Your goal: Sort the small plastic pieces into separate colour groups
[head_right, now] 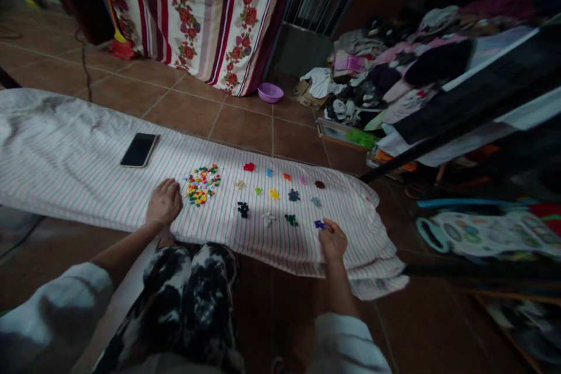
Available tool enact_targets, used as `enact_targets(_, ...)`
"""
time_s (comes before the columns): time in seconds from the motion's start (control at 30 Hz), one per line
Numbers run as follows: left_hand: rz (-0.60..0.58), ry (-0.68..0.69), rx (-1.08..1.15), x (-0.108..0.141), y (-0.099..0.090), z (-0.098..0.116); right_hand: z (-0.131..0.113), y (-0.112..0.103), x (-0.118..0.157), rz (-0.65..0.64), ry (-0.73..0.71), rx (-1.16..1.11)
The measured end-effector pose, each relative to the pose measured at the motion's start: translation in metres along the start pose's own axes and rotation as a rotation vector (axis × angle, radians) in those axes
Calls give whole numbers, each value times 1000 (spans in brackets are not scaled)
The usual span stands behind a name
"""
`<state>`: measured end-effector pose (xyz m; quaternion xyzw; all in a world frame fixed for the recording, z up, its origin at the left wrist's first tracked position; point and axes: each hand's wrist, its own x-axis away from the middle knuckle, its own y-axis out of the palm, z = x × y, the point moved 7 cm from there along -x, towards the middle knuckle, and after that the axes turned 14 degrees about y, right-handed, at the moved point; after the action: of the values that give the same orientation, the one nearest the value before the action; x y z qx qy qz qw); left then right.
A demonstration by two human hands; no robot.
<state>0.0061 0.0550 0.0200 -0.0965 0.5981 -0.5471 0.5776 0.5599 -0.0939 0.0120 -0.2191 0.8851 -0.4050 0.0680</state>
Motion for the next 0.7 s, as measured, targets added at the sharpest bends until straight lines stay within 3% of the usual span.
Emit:
enact_targets(0.1, -5, -20, 28, 0, 2, -1, -9, -7, 3, 96, -31, 33)
enact_targets(0.2, -4, -22, 15, 1, 3, -1, -35, -13, 17, 216, -183, -1)
enact_targets(0.3, -9, -17, -7, 0, 3, -1, -70, -2, 42, 188, -354, -77)
enact_targets(0.43, -23, -31, -12, 0, 4, -2, -118, 37, 96, -28, -498, -154)
enact_targets(0.53, -26, -47, 1, 1, 6, -4, -151, 78, 154, -296, -623, -172)
enact_targets(0.7, -21, -43, -3, 2, 6, -3, -181, 138, 249, -692, -785, -130)
